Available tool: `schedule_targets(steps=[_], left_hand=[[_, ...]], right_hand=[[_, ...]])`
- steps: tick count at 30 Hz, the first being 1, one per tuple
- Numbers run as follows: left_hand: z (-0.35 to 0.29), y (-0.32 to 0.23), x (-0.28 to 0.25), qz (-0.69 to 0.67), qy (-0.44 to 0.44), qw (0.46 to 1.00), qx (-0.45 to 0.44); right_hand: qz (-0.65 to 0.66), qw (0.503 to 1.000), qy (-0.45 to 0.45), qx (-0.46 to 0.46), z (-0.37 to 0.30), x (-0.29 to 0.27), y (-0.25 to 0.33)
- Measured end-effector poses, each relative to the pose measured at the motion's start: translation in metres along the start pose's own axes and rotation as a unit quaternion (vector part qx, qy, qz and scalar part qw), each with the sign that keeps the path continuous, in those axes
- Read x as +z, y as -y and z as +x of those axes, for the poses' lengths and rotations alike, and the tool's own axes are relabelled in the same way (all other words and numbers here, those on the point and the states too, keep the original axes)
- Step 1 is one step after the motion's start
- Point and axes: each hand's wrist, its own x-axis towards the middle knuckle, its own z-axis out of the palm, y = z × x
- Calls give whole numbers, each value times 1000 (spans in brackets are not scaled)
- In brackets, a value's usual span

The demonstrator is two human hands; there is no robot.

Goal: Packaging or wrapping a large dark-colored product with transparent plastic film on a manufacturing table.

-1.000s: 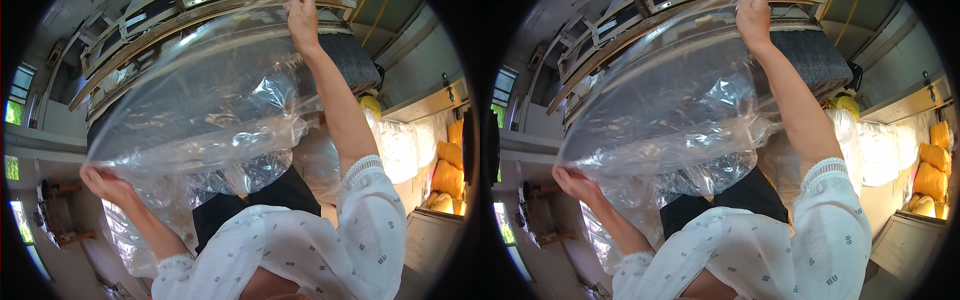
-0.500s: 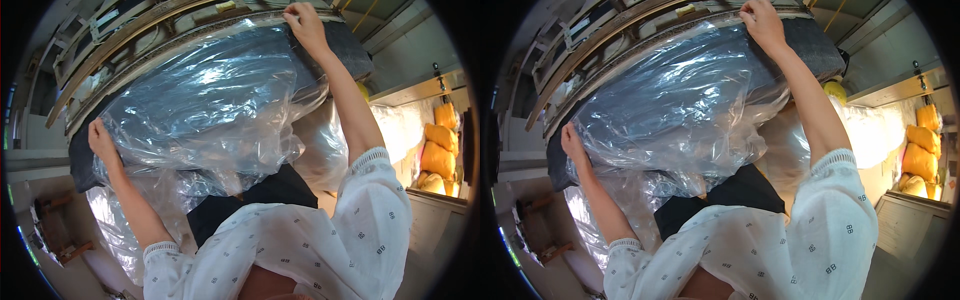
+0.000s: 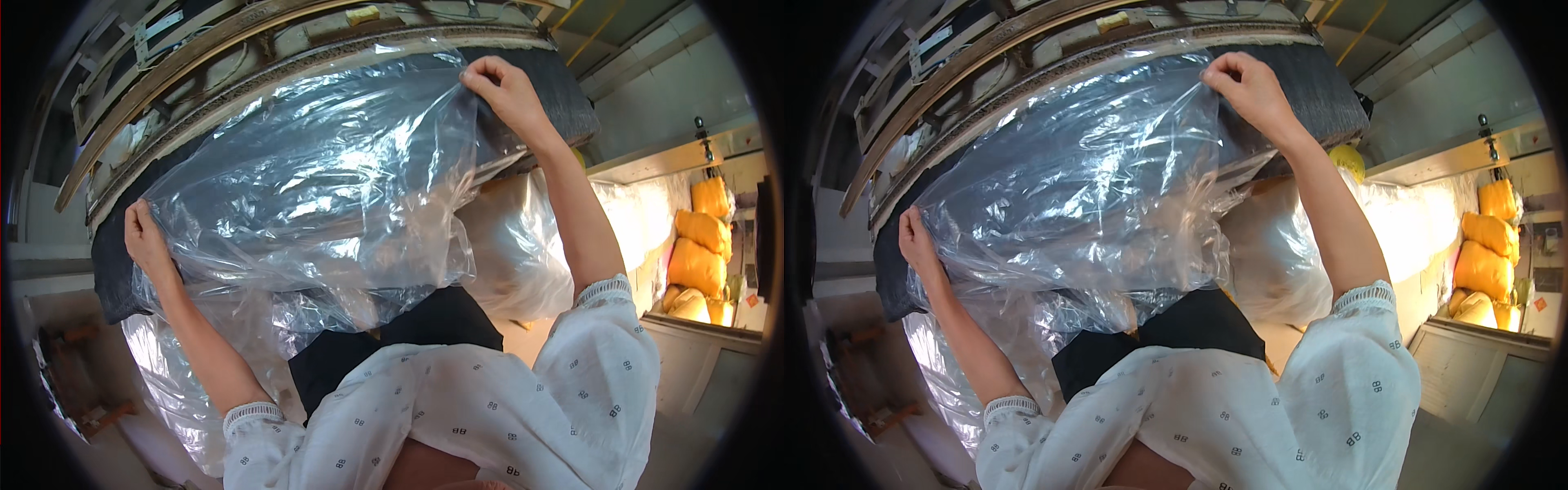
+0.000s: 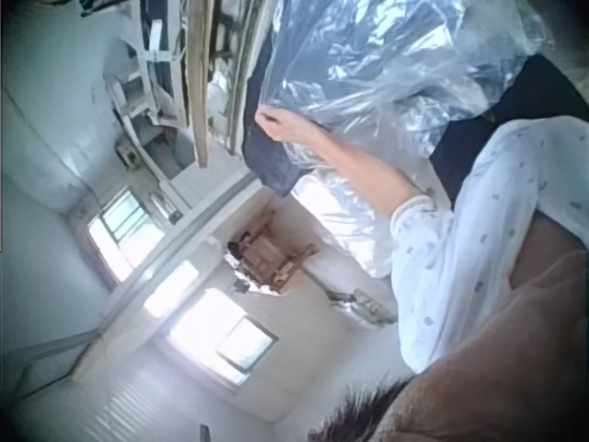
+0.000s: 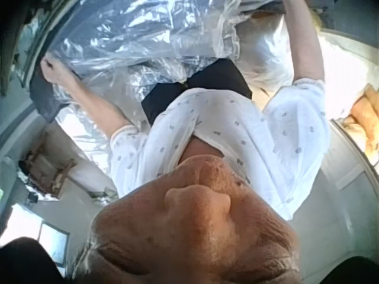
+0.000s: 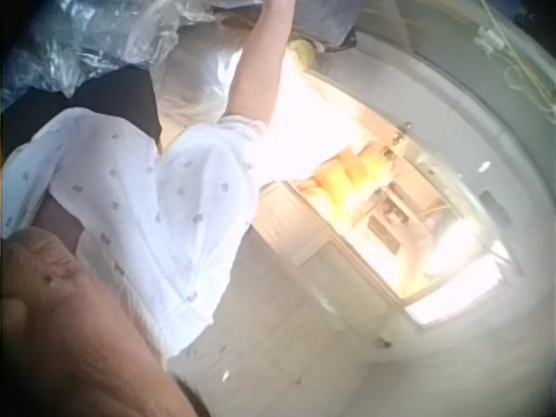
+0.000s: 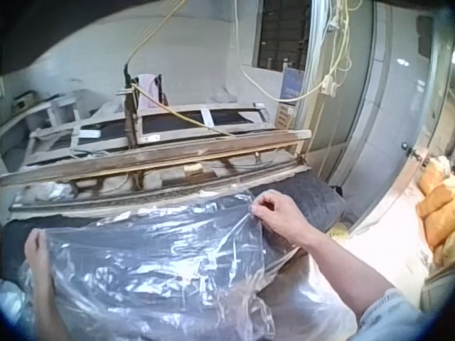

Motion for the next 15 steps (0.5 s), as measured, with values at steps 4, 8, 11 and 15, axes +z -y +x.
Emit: schedule_targets(steps=[4,8,11,15], left_hand=[[0,9,3,-27,-15,999,27],[-14,5,-20,-40,-31,999,-18],[-44,-1,-85,47,-71,996,26],[-100,-17,-149,35,-13,999,15]], right_hand=[[-234,956,-134,-117,53,21,0],[-338,915,-115,-187,77,51,-23],[-257,943,-69,-199,39,65,3],[-151,978,-20,-143,32,63,12]])
